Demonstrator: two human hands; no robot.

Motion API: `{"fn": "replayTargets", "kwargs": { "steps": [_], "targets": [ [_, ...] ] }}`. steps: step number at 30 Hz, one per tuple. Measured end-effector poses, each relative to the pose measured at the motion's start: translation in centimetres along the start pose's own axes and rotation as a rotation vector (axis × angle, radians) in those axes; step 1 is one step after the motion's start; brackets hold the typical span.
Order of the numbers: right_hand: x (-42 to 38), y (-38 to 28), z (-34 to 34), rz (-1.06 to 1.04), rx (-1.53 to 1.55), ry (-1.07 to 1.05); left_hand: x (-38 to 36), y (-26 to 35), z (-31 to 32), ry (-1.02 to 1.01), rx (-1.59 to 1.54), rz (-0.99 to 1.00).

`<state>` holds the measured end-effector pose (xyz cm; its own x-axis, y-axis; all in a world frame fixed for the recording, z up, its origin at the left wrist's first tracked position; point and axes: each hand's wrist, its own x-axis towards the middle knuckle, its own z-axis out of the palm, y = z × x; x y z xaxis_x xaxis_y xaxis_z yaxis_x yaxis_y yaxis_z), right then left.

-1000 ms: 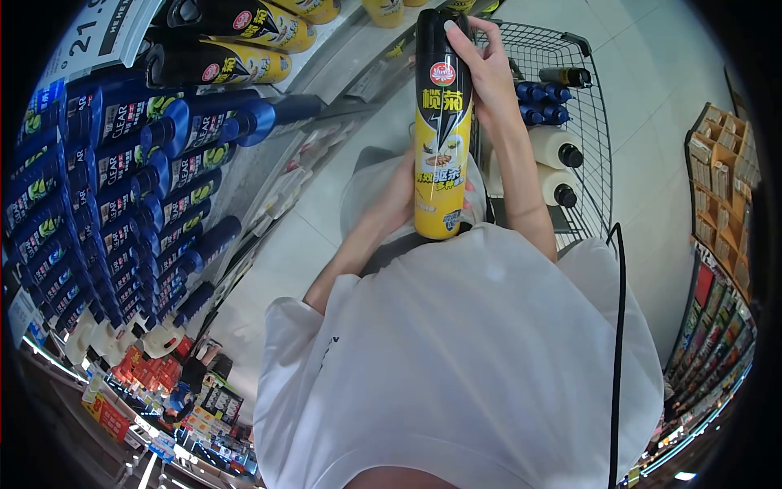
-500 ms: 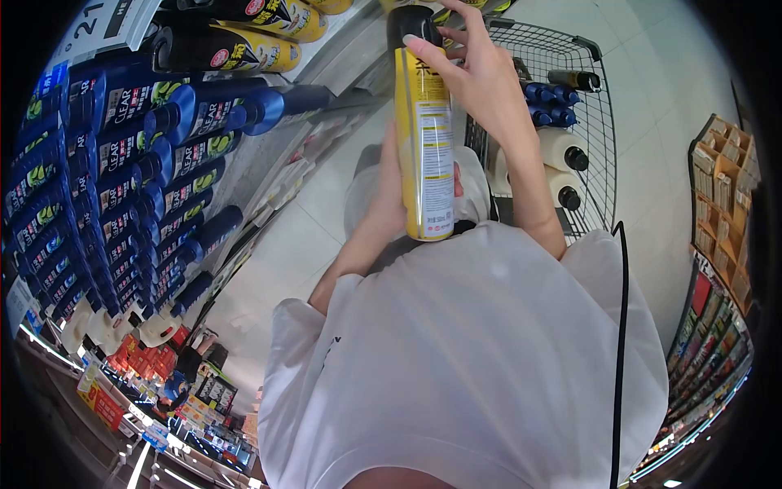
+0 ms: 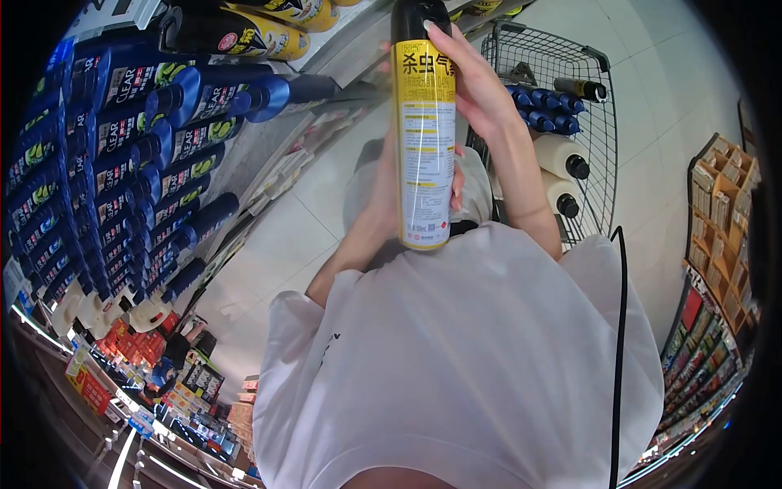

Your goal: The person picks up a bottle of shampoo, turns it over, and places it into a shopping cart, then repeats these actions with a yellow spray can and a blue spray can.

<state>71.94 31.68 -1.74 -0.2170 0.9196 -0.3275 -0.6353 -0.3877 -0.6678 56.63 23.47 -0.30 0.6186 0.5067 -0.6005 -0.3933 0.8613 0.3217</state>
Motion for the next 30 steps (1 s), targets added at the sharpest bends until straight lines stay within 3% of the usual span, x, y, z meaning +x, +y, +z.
{"fn": "replayTargets", "kwargs": {
  "steps": [19, 23, 26, 30],
  "targets": [
    [-1.2, -3.2, -1.3, -0.146, -0.111, 0.261, 0.7, -0.2, 0.2, 0.041, 0.014, -0.026],
    [-2.3, -5.1, -0.7, -0.245, -0.236, 0.439, 1.0, -0.6, -0.7, -0.037, 0.098, -0.099],
    [-2.4, -6.1, -3.1, -0.302, -0.671, 0.63, 1.2, -0.8, 0.1, 0.038, 0.164, -0.105],
    [-3.2, -6.1, -2.9, -0.354, -0.632, 0.646, 1.5, -0.7, -0.5, -0.018, 0.197, -0.12]
  ]
}}
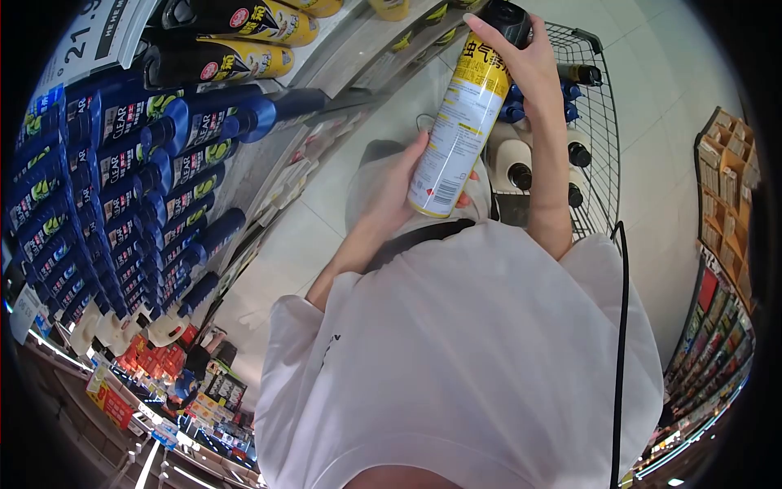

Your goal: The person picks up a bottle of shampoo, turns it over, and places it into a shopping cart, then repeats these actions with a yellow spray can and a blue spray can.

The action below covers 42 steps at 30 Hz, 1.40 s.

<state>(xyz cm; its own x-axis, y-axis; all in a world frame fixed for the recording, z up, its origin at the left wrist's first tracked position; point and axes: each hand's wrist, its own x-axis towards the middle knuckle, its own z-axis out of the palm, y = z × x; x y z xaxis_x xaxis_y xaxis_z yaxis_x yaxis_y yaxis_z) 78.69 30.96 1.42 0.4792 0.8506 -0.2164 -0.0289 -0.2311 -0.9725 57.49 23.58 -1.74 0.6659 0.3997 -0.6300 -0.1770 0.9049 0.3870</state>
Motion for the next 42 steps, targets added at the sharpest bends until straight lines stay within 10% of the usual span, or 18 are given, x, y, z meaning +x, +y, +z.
{"fn": "replayTargets", "kwargs": {
  "steps": [10, 27, 42],
  "targets": [
    [1.9, 3.5, -2.4, 0.06, -0.125, 0.06, -0.1, -0.1, -1.3, 0.018, -0.008, 0.061],
    [0.8, 1.3, -7.3, 0.144, 0.022, 0.068, -2.2, 2.4, -1.1, 0.208, 0.27, 0.883],
    [-2.1, 0.9, -2.3, 0.206, -0.23, 0.023, -6.9, 3.9, -4.9, 0.251, 0.142, 0.778]
  ]
}}
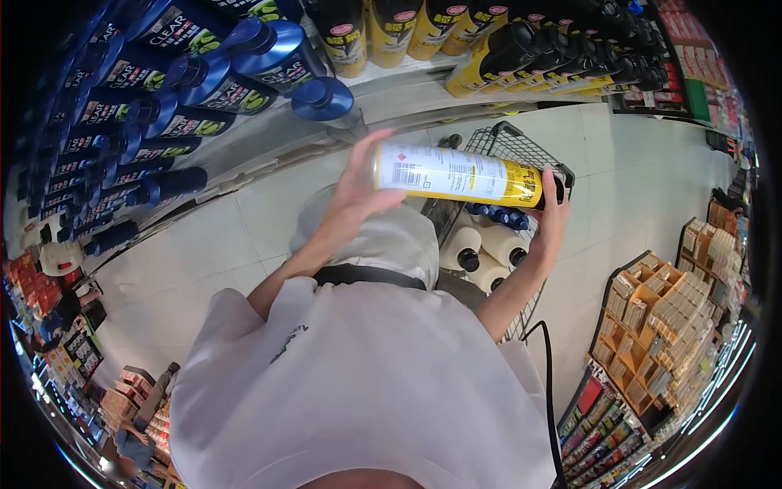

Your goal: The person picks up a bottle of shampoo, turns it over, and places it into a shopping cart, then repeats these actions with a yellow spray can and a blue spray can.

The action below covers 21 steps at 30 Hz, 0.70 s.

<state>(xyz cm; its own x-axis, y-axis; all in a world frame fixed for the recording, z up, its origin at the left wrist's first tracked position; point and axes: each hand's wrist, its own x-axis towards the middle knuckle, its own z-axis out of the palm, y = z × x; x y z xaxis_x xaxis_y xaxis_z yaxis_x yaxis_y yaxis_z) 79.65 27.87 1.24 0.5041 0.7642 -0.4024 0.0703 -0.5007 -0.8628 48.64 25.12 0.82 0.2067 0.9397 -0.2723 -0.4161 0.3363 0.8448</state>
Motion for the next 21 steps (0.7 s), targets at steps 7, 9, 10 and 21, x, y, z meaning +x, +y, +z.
{"fn": "replayTargets", "kwargs": {
  "steps": [7, 9, 10, 21],
  "targets": [
    [-4.2, 1.0, 2.2, 0.025, 0.068, 0.017, -0.7, 1.8, -3.0, -0.069, -0.026, 0.044],
    [-5.2, 2.3, 2.4, 0.053, 0.154, -0.06, -0.8, 2.4, -3.3, -0.09, -0.051, 0.093],
    [-5.6, 3.1, 2.4, 0.065, 0.194, -0.102, -1.0, 2.6, -3.5, -0.101, -0.054, 0.111],
    [-6.2, 15.7, 2.8, 0.234, 0.556, -0.562, -2.4, 4.8, -5.1, -0.306, -0.008, 0.203]
  ]
}}
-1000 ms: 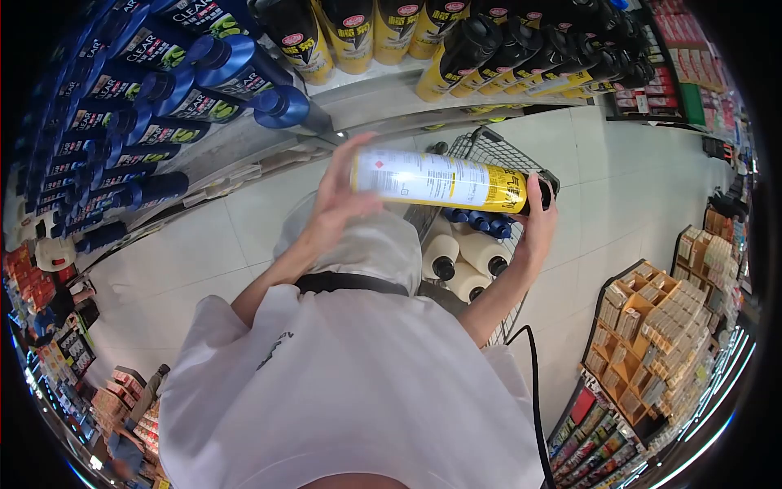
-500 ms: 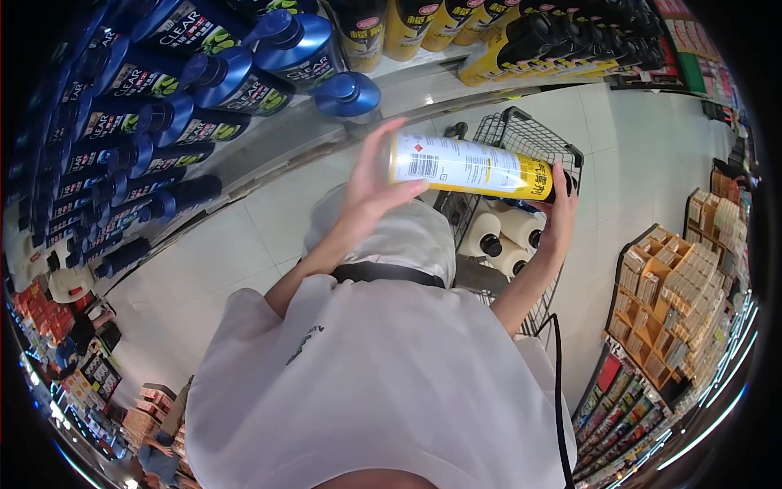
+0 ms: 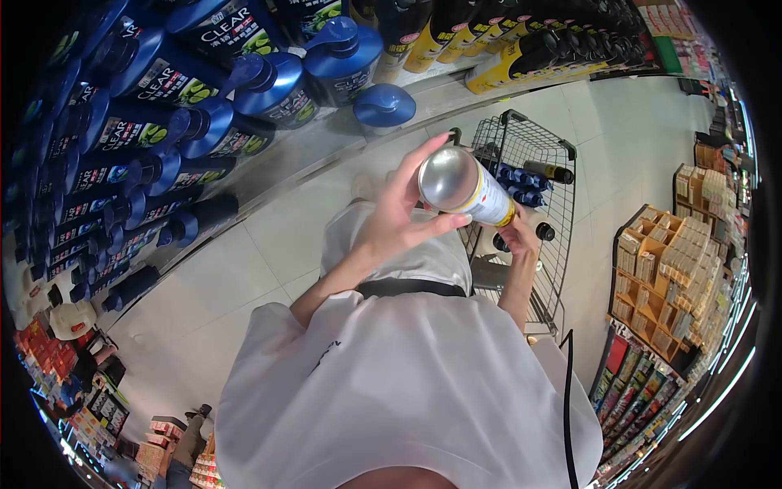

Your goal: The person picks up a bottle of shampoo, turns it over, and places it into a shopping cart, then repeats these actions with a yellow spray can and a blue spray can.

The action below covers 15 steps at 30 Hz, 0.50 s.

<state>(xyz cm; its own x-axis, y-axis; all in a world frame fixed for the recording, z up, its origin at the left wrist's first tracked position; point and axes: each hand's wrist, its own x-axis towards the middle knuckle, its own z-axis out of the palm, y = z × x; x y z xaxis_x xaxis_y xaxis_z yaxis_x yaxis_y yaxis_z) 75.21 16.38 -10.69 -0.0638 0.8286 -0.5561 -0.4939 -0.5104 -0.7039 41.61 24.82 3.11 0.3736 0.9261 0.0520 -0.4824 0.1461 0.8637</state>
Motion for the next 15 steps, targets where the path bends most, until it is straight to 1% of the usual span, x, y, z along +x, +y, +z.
{"fn": "replayTargets", "kwargs": {
  "steps": [1, 2, 6, 7, 9, 10, 11, 12, 14, 15],
  "targets": [
    [0.2, 0.8, 0.0, -0.005, -0.006, -0.003, 0.0, 0.3, 0.1, -0.025, 0.035, -0.002],
    [0.6, 1.4, -0.2, 0.005, 0.017, -0.017, 0.0, 0.4, 0.2, -0.043, 0.103, 0.048],
    [2.0, 1.3, 2.3, 0.036, 0.085, 0.011, 0.2, 0.5, 0.8, 0.02, 0.259, 0.15],
    [2.6, 1.5, 2.6, 0.028, 0.12, 0.034, 0.4, 0.8, 1.0, 0.006, 0.343, 0.193],
    [4.0, 0.9, 3.9, 0.142, 0.191, 0.149, 1.2, 1.2, 1.3, -0.057, 0.515, 0.272],
    [4.4, 0.1, 5.1, 0.159, 0.169, 0.139, 1.8, 1.4, 1.7, -0.096, 0.599, 0.334],
    [5.3, 0.0, 5.1, 0.204, 0.148, 0.235, 2.3, 1.2, 2.4, -0.122, 0.621, 0.334],
    [5.6, -1.0, 6.2, 0.243, 0.123, 0.214, 2.7, 1.0, 3.0, -0.152, 0.649, 0.329],
    [7.9, -1.9, 4.9, 0.344, 0.098, 0.109, 3.2, 0.8, 4.3, -0.206, 0.729, 0.307],
    [8.1, -2.5, 5.3, 0.338, 0.069, 0.095, 3.6, 0.3, 5.0, -0.215, 0.74, 0.313]
  ]
}}
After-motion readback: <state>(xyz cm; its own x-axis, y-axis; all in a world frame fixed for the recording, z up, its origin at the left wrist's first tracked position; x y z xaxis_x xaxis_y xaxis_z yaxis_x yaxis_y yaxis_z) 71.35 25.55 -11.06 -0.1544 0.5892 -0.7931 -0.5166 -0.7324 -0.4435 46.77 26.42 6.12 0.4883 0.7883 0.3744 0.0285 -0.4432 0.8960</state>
